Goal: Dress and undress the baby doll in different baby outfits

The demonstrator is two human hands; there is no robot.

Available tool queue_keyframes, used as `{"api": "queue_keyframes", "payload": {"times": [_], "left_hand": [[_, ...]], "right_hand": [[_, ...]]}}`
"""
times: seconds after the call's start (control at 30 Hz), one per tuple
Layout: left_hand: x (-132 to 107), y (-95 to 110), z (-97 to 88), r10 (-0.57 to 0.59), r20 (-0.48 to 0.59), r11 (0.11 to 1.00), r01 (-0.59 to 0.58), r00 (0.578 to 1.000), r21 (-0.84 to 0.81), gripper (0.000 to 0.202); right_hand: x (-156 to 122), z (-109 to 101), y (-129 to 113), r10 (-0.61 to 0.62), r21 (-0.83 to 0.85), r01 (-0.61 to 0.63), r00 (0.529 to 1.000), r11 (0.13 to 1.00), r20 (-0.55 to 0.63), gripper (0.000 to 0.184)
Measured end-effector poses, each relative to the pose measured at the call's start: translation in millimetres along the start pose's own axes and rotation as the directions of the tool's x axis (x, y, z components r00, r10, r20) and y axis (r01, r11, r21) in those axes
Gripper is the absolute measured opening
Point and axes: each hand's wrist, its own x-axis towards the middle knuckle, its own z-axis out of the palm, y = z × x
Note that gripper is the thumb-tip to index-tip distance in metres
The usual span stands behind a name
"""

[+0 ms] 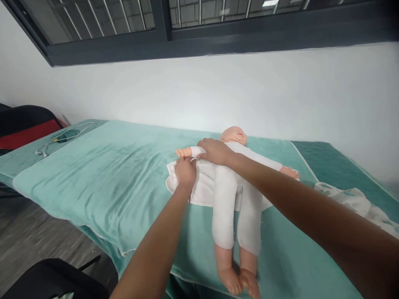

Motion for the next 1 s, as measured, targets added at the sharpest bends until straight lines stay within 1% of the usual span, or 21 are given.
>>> {"api": "queue_keyframes", "payload": {"times": [0.07,0.1,0.17,0.27,0.4,0.5,0.57,0.6,0.7,0.77,0.8,0.83,0.9,0.93,0.97,1.0], "left_hand": [[6,-8,-1.5,-0.081,0.019,0.983,0.083,0.997,-0.163,0.023],[9,-12,-2.8,-0.103,0.025,0.972,0.106,0.994,-0.209,0.023],[11,-18,-5.7,-0.123,0.021,0.953,0.124,0.992,-0.278,0.022],[11,-22,-8.9,-0.175,0.015,0.885,0.164,0.984,-0.435,0.019],[11,-23,-9.6,-0.23,0.005,0.81,0.194,0.973,-0.553,0.018],[11,-22,-9.4,-0.264,-0.006,0.756,0.203,0.965,-0.622,0.022],[9,-19,-9.8,-0.244,-0.019,0.78,0.185,0.97,-0.598,0.024],[6,-17,-10.2,-0.208,-0.024,0.81,0.158,0.978,-0.565,0.023],[-3,-8,-11.7,-0.017,-0.001,0.92,0.015,1.0,-0.391,0.025],[-7,-4,-12.1,0.106,0.012,0.952,-0.098,0.994,-0.289,0.029],[-8,-3,-11.7,0.146,0.002,0.955,-0.141,0.989,-0.261,0.032],[-8,-3,-10.9,0.164,-0.025,0.955,-0.165,0.986,-0.247,0.034],[-4,-7,-7.8,0.134,-0.104,0.961,-0.155,0.985,-0.231,0.034],[-2,-9,-5.8,0.102,-0.141,0.969,-0.13,0.985,-0.21,0.033],[0,-11,-3.5,0.075,-0.167,0.979,-0.104,0.983,-0.175,0.031],[2,-13,-1.2,0.062,-0.179,0.988,-0.086,0.982,-0.127,0.029]], "right_hand": [[-6,-3,-2,-0.029,-0.039,0.03,0.999,0.999,0.033,0.039],[-8,-4,-3,-0.035,-0.057,0.038,0.998,0.998,0.049,0.044],[-9,-5,-6,-0.033,-0.084,0.039,0.997,0.996,0.075,0.054],[-6,-3,-6,0.002,-0.128,0.012,0.994,0.992,0.105,0.063],[-1,2,-2,0.081,-0.191,-0.052,0.986,0.98,0.149,0.064],[-1,4,2,0.102,-0.228,-0.061,0.979,0.972,0.174,0.06],[-1,7,2,0.109,-0.248,-0.065,0.98,0.966,0.167,0.06],[-1,9,2,0.115,-0.252,-0.073,0.981,0.965,0.156,0.059],[4,17,-2,0.139,-0.239,-0.112,0.985,0.964,0.1,0.053],[7,21,-5,0.151,-0.221,-0.132,0.986,0.966,0.07,0.046],[8,22,-7,0.153,-0.211,-0.137,0.986,0.968,0.059,0.043],[8,21,-8,0.152,-0.205,-0.138,0.987,0.969,0.055,0.041],[5,17,-8,0.147,-0.165,-0.141,0.989,0.976,0.021,0.038],[1,13,-6,0.153,-0.111,-0.155,0.988,0.982,-0.029,0.036],[-5,8,-2,0.171,-0.03,-0.175,0.979,0.984,-0.106,0.034],[-13,4,4,0.207,0.071,-0.197,0.957,0.978,-0.205,0.031]]}}
